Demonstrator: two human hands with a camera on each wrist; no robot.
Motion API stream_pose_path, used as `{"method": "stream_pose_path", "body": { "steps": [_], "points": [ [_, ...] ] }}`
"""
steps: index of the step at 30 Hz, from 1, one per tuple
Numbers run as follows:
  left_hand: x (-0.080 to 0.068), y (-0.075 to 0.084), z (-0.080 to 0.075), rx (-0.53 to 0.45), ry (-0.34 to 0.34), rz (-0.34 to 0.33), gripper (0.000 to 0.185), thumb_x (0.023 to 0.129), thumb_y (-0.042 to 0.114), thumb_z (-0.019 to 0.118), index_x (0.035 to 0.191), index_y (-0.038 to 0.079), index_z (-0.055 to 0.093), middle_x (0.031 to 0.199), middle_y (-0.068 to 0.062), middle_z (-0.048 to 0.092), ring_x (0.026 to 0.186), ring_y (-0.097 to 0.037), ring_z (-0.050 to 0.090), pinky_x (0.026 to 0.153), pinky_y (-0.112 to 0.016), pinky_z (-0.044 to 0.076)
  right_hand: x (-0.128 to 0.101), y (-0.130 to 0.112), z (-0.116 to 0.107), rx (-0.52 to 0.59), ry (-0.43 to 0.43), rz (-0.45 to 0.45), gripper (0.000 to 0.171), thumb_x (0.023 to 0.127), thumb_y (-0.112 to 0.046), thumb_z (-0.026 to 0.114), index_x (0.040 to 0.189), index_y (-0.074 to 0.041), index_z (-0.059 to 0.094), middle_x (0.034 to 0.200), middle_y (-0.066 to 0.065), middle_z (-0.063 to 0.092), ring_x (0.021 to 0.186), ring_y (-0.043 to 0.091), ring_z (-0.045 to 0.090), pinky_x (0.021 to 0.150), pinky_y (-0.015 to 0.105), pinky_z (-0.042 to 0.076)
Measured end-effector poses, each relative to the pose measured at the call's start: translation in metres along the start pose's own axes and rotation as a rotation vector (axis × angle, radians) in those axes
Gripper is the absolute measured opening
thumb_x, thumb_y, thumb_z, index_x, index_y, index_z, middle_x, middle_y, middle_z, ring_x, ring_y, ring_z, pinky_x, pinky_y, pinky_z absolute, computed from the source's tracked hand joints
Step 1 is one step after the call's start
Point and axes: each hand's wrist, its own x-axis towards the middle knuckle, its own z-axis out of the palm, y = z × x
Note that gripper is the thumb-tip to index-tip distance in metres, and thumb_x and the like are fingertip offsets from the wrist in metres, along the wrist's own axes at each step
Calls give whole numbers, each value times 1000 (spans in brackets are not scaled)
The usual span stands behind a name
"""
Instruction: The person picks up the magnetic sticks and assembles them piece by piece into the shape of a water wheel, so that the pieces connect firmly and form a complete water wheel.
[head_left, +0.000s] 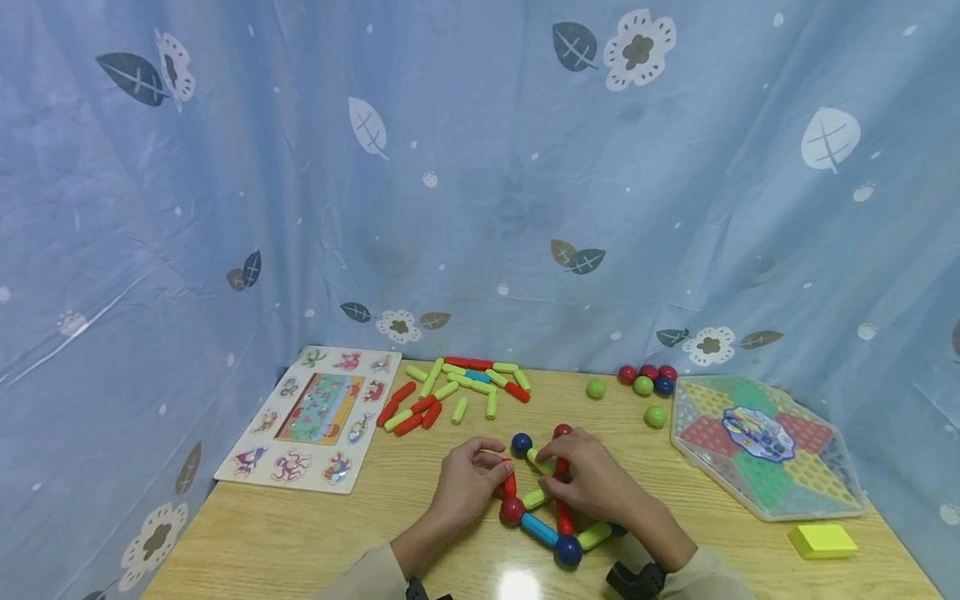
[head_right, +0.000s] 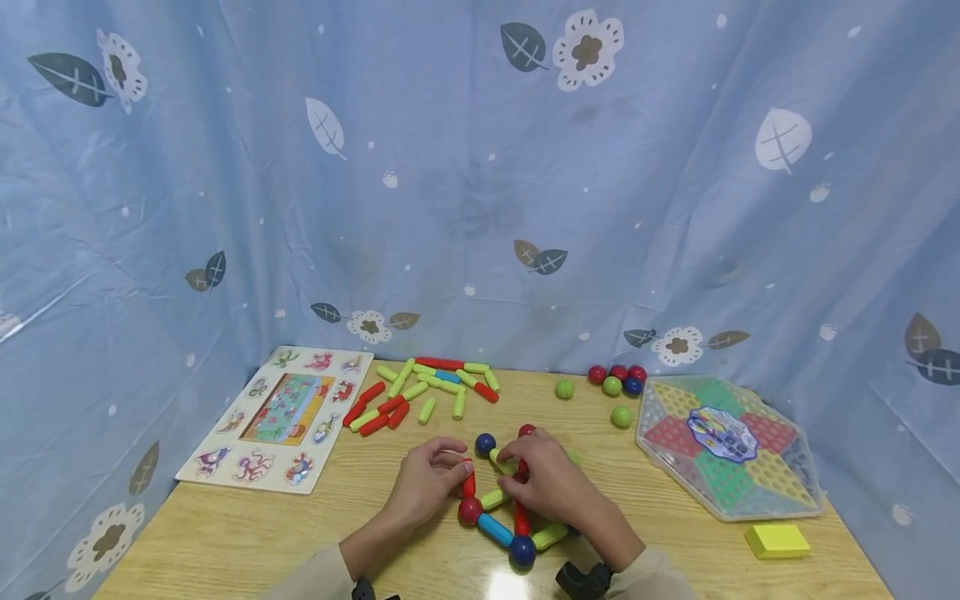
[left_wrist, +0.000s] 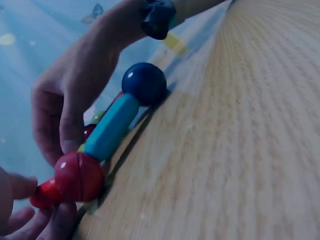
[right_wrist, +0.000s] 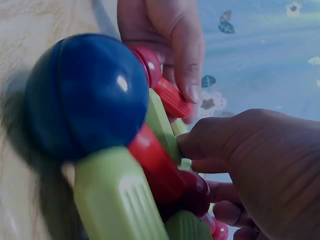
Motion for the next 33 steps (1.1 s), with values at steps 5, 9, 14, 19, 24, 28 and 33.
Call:
{"method": "stream_pose_path", "body": {
  "steps": [5,9,14,19,24,28,33],
  "points": [
    [-4,2,2,34,-35,-49,53,95,13,86,143,1,64,113,-9,79,93,-18,78,76,-30,65,0,1,2,23,14,18,20,92,-19,89,110,-16,82,100,-9,77,90,11,56,78,30,50],
    [-6,2,4,83,-38,-25,69,93,13,88,153,1,55,127,-15,75,93,-18,79,79,-32,66,-1,-1,7,24,46,48,21,91,-15,88,112,-15,81,103,-7,78,90,12,59,79,30,53],
    [-8,3,7,153,-40,19,78,94,14,88,159,0,47,138,-20,71,90,-14,78,76,-28,65,-1,-3,12,52,65,104,25,91,-11,87,114,-15,81,104,-7,77,89,10,59,78,28,54],
    [-11,6,7,239,-54,60,82,93,16,88,161,-2,45,146,-26,66,87,-10,77,78,-31,66,0,-6,13,97,40,113,29,92,-8,85,119,-16,79,102,-9,75,86,10,57,73,24,49],
    [-12,5,8,257,-73,104,78,93,16,89,157,-3,49,149,-26,65,84,-7,77,78,-30,65,0,-4,12,125,-2,92,37,94,-7,78,130,-13,73,104,-10,76,93,13,61,76,26,50],
    [-13,4,6,224,-106,124,65,94,13,87,150,-1,57,133,-19,72,81,-5,76,66,-21,60,0,-5,13,135,-7,76,38,94,-6,76,131,-12,73,104,-10,75,93,13,61,77,27,49],
    [-14,5,6,287,-99,149,59,92,14,87,144,0,63,119,-11,70,78,-3,68,64,-20,56,-1,-4,12,144,-2,52,35,95,-3,75,128,-13,74,104,-11,74,94,13,60,77,27,49]
  ]
}}
